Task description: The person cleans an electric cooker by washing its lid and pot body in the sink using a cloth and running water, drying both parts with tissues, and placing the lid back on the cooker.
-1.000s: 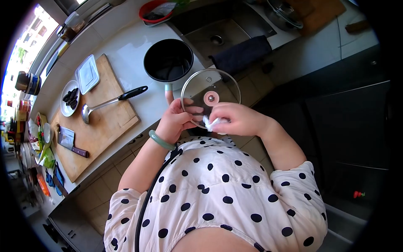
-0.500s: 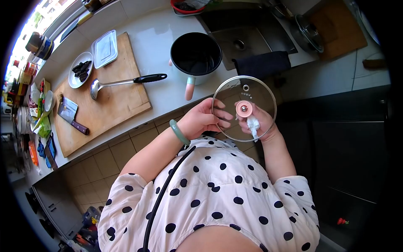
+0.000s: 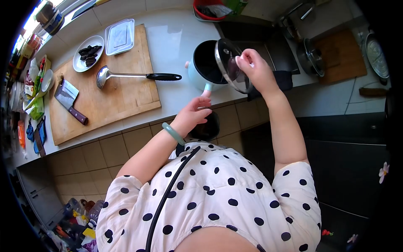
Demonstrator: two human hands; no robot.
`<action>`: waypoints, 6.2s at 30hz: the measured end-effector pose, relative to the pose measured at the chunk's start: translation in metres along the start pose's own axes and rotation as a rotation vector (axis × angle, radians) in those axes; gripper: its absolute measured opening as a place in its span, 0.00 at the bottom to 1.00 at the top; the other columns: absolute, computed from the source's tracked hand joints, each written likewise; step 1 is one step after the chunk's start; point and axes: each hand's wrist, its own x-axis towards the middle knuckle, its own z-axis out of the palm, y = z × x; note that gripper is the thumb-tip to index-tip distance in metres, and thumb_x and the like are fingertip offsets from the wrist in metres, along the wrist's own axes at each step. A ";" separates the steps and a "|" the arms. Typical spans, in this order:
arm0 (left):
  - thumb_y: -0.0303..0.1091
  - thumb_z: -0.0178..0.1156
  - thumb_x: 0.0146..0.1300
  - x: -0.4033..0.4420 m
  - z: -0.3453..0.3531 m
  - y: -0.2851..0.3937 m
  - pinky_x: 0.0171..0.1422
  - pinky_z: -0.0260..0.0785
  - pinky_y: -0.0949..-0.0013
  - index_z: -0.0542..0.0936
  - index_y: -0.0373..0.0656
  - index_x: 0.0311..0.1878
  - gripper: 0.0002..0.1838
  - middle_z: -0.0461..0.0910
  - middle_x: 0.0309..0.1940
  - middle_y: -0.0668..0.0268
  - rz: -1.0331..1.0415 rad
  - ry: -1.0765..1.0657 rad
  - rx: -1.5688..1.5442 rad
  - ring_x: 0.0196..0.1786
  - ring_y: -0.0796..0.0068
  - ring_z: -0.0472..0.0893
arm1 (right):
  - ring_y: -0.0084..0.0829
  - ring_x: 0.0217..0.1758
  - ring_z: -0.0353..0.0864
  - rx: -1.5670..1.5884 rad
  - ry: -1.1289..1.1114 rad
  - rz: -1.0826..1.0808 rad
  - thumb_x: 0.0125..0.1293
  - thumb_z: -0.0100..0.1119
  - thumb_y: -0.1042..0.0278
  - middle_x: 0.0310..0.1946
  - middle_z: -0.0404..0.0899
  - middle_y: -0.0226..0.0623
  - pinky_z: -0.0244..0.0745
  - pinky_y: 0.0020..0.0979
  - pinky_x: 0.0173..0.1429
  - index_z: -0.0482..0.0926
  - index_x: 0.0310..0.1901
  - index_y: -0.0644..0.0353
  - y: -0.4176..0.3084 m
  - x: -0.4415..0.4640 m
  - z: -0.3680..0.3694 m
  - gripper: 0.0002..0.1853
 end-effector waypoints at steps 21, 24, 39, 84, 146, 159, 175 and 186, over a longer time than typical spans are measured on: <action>0.30 0.55 0.59 0.003 -0.031 -0.008 0.49 0.65 0.76 0.71 0.45 0.48 0.13 0.72 0.44 0.70 -0.049 0.108 -0.011 0.45 0.80 0.73 | 0.45 0.41 0.74 -0.321 0.070 -0.251 0.59 0.52 0.53 0.37 0.72 0.43 0.71 0.41 0.42 0.68 0.45 0.56 0.032 0.037 0.064 0.18; 0.28 0.55 0.59 0.011 -0.033 -0.018 0.47 0.65 0.78 0.71 0.44 0.47 0.12 0.73 0.43 0.70 0.037 0.127 0.063 0.43 0.81 0.73 | 0.42 0.39 0.73 -0.087 0.211 -0.134 0.60 0.53 0.54 0.37 0.71 0.44 0.70 0.38 0.41 0.67 0.48 0.59 0.009 0.017 0.047 0.21; 0.26 0.59 0.57 0.017 0.004 -0.019 0.47 0.67 0.77 0.70 0.40 0.48 0.15 0.73 0.40 0.69 0.310 0.017 0.195 0.40 0.82 0.73 | 0.31 0.42 0.71 0.610 -0.116 0.147 0.56 0.50 0.77 0.37 0.70 0.37 0.66 0.27 0.48 0.72 0.39 0.61 0.017 -0.085 0.076 0.09; 0.35 0.57 0.60 -0.007 -0.022 0.049 0.54 0.68 0.68 0.73 0.43 0.46 0.13 0.75 0.41 0.70 0.300 -0.388 -0.927 0.44 0.76 0.76 | 0.37 0.23 0.74 -0.237 0.168 -0.505 0.50 0.60 0.71 0.23 0.70 0.34 0.69 0.32 0.26 0.73 0.32 0.54 -0.096 -0.016 0.008 0.07; 0.18 0.48 0.54 0.017 0.042 0.035 0.43 0.77 0.67 0.63 0.40 0.56 0.23 0.73 0.48 0.52 -0.124 -0.245 -0.440 0.45 0.60 0.79 | 0.29 0.46 0.68 1.286 0.635 0.407 0.49 0.47 0.85 0.44 0.68 0.38 0.65 0.31 0.54 0.65 0.42 0.58 0.052 -0.128 -0.040 0.17; 0.16 0.47 0.55 0.011 0.077 0.021 0.44 0.74 0.70 0.64 0.41 0.54 0.22 0.74 0.49 0.57 0.066 -0.159 -0.093 0.46 0.68 0.79 | 0.44 0.41 0.68 -0.323 0.532 0.000 0.45 0.56 0.82 0.37 0.67 0.42 0.65 0.38 0.46 0.69 0.33 0.61 0.031 -0.135 -0.011 0.12; 0.15 0.45 0.55 0.012 0.094 0.037 0.46 0.71 0.74 0.64 0.40 0.55 0.23 0.74 0.50 0.58 0.199 -0.175 0.202 0.46 0.72 0.78 | 0.42 0.32 0.71 -0.346 0.685 -0.212 0.45 0.56 0.83 0.31 0.68 0.41 0.69 0.36 0.36 0.69 0.30 0.61 0.029 -0.098 -0.042 0.10; 0.15 0.48 0.53 0.015 0.095 0.041 0.40 0.73 0.75 0.66 0.39 0.52 0.21 0.76 0.45 0.59 0.172 -0.126 0.107 0.43 0.72 0.79 | 0.42 0.35 0.71 -0.305 0.552 -0.488 0.45 0.54 0.79 0.31 0.69 0.42 0.70 0.37 0.38 0.70 0.29 0.60 -0.022 -0.064 -0.034 0.08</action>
